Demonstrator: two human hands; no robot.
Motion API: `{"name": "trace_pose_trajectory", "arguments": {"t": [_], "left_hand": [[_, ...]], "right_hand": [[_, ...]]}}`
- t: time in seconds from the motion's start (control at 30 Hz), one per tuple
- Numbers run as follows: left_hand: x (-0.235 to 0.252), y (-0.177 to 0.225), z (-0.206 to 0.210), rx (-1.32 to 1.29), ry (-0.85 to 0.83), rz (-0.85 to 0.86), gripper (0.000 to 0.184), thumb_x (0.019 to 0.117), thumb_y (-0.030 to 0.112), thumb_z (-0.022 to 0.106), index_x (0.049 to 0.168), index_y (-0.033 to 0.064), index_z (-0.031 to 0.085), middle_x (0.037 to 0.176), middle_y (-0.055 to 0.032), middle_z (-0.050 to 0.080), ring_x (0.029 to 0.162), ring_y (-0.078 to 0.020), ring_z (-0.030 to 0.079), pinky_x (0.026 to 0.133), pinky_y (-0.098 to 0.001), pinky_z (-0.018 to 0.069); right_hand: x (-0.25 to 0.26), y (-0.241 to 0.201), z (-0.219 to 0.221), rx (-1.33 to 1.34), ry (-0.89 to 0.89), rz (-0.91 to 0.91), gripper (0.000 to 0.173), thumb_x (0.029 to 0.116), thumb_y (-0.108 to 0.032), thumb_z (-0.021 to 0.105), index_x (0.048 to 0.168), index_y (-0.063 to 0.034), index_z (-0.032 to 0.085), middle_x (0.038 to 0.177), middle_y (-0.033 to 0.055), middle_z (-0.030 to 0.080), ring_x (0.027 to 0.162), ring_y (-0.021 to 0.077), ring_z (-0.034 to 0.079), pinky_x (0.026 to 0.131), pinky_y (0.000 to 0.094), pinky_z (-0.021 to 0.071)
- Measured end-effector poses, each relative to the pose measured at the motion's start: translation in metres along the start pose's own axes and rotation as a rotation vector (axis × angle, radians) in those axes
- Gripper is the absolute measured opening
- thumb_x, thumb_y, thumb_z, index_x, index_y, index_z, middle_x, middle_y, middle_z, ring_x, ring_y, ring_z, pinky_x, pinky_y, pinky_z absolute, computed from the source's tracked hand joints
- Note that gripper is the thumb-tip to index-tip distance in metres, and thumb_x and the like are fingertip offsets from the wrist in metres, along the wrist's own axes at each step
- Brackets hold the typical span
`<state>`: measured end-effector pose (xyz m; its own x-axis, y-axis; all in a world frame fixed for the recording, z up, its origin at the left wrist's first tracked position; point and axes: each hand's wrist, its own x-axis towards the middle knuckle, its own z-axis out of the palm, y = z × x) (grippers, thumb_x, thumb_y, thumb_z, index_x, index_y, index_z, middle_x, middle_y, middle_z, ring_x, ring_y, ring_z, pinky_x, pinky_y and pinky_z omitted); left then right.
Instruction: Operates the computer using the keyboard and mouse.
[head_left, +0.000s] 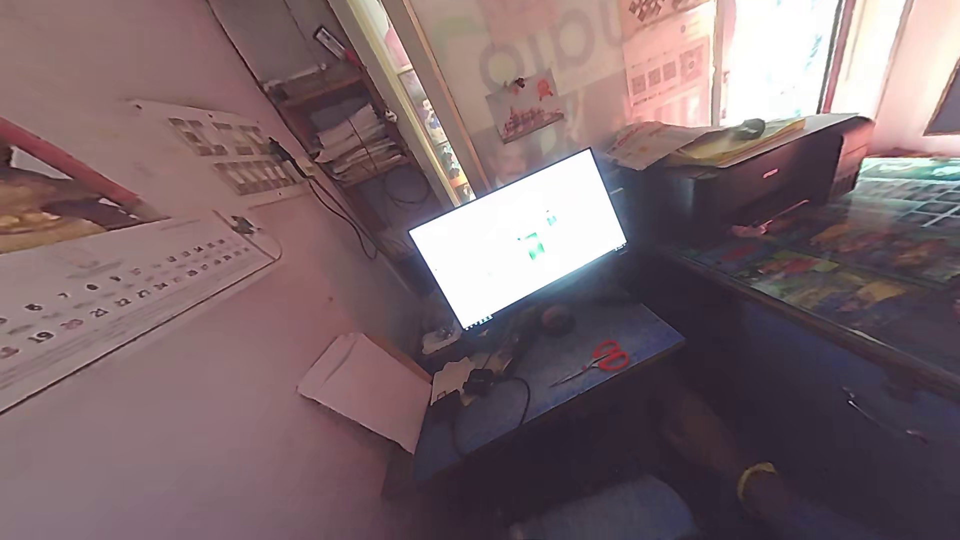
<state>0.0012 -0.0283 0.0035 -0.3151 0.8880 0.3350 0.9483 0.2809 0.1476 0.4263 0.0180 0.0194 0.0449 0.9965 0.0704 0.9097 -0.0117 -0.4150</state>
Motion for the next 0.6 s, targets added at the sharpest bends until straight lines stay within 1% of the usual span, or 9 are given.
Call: {"name": "trace_pose_trajectory", "arguments": {"t": [0.1, 0.2, 0.3, 0.37, 0.4, 0.43, 0.5, 0.57, 0.6], "left_hand": [[0.003, -0.002, 0.001, 0.030, 0.058, 0.182, 0.064, 0.1018, 0.063, 0.041, 0.140, 0.0160, 0.062, 0.151, -0.0168, 0.053, 0.142, -0.0359, 0.047, 0.115, -0.0562, 0.0402], [0.015, 0.005, -0.009, 0.073, -0.035, 0.225, 0.073, 0.1013, 0.069, 0.034, 0.150, 0.0175, 0.052, 0.159, -0.0190, 0.042, 0.143, -0.0383, 0.046, 0.114, -0.0579, 0.0411], [0.025, 0.017, -0.027, 0.062, -0.316, 0.167, 0.078, 0.0991, 0.074, 0.031, 0.148, 0.0178, 0.055, 0.156, -0.0189, 0.046, 0.140, -0.0406, 0.050, 0.112, -0.0614, 0.0418], [0.028, 0.016, -0.026, 0.083, -0.392, 0.152, 0.079, 0.0988, 0.074, 0.029, 0.147, 0.0182, 0.057, 0.153, -0.0199, 0.050, 0.133, -0.0423, 0.056, 0.107, -0.0633, 0.0450], [0.028, 0.017, -0.028, 0.094, -0.420, 0.154, 0.078, 0.0998, 0.073, 0.028, 0.148, 0.0180, 0.055, 0.154, -0.0202, 0.049, 0.133, -0.0430, 0.055, 0.107, -0.0639, 0.0442], [0.026, 0.018, -0.029, 0.114, -0.417, 0.167, 0.077, 0.1006, 0.072, 0.027, 0.149, 0.0184, 0.055, 0.154, -0.0204, 0.050, 0.132, -0.0436, 0.056, 0.105, -0.0643, 0.0452], [0.021, 0.012, -0.015, 0.136, -0.304, 0.209, 0.071, 0.0998, 0.072, 0.031, 0.146, 0.0250, 0.057, 0.154, -0.0189, 0.050, 0.127, -0.0436, 0.060, 0.101, -0.0640, 0.0489], [0.016, 0.012, -0.013, 0.133, -0.241, 0.225, 0.066, 0.1002, 0.069, 0.035, 0.148, 0.0287, 0.055, 0.158, -0.0184, 0.044, 0.129, -0.0450, 0.058, 0.102, -0.0643, 0.0481], [0.014, 0.015, -0.017, 0.133, -0.261, 0.215, 0.065, 0.1018, 0.067, 0.034, 0.153, 0.0306, 0.049, 0.161, -0.0176, 0.040, 0.135, -0.0460, 0.053, 0.104, -0.0655, 0.0451]], "right_hand": [[-0.003, -0.005, -0.003, -0.004, 0.009, -0.020, 0.061, 0.0978, -0.041, 0.059, 0.149, -0.0075, 0.051, 0.158, 0.0162, 0.045, 0.148, 0.0343, 0.040, 0.121, 0.0518, 0.0350], [-0.001, -0.012, -0.008, 0.011, 0.031, 0.056, 0.064, 0.0966, -0.042, 0.059, 0.149, -0.0078, 0.050, 0.153, 0.0188, 0.049, 0.143, 0.0364, 0.046, 0.116, 0.0538, 0.0402], [0.004, -0.008, -0.006, 0.030, 0.072, 0.095, 0.064, 0.0941, -0.043, 0.061, 0.147, -0.0087, 0.053, 0.147, 0.0203, 0.054, 0.137, 0.0379, 0.052, 0.110, 0.0552, 0.0459], [0.005, -0.007, -0.002, 0.019, 0.060, 0.096, 0.064, 0.0950, -0.044, 0.059, 0.149, -0.0092, 0.051, 0.148, 0.0203, 0.053, 0.138, 0.0383, 0.050, 0.110, 0.0550, 0.0457], [0.004, -0.006, 0.000, 0.015, 0.054, 0.091, 0.064, 0.0958, -0.043, 0.058, 0.150, -0.0089, 0.050, 0.149, 0.0207, 0.052, 0.139, 0.0386, 0.049, 0.111, 0.0550, 0.0446], [0.003, -0.005, 0.002, 0.007, 0.051, 0.084, 0.064, 0.0967, -0.043, 0.057, 0.150, -0.0087, 0.049, 0.151, 0.0209, 0.050, 0.141, 0.0389, 0.047, 0.113, 0.0553, 0.0435], [0.002, -0.004, 0.004, -0.008, 0.036, 0.069, 0.063, 0.0990, -0.043, 0.054, 0.152, -0.0092, 0.048, 0.155, 0.0196, 0.046, 0.145, 0.0381, 0.042, 0.117, 0.0545, 0.0394], [0.003, -0.001, 0.007, -0.031, 0.030, 0.041, 0.060, 0.1015, -0.043, 0.049, 0.151, -0.0101, 0.049, 0.157, 0.0182, 0.044, 0.148, 0.0369, 0.039, 0.120, 0.0530, 0.0353], [0.005, 0.000, 0.008, -0.042, 0.027, 0.029, 0.058, 0.1022, -0.043, 0.048, 0.151, -0.0107, 0.050, 0.158, 0.0174, 0.044, 0.149, 0.0361, 0.038, 0.121, 0.0523, 0.0337]]}}
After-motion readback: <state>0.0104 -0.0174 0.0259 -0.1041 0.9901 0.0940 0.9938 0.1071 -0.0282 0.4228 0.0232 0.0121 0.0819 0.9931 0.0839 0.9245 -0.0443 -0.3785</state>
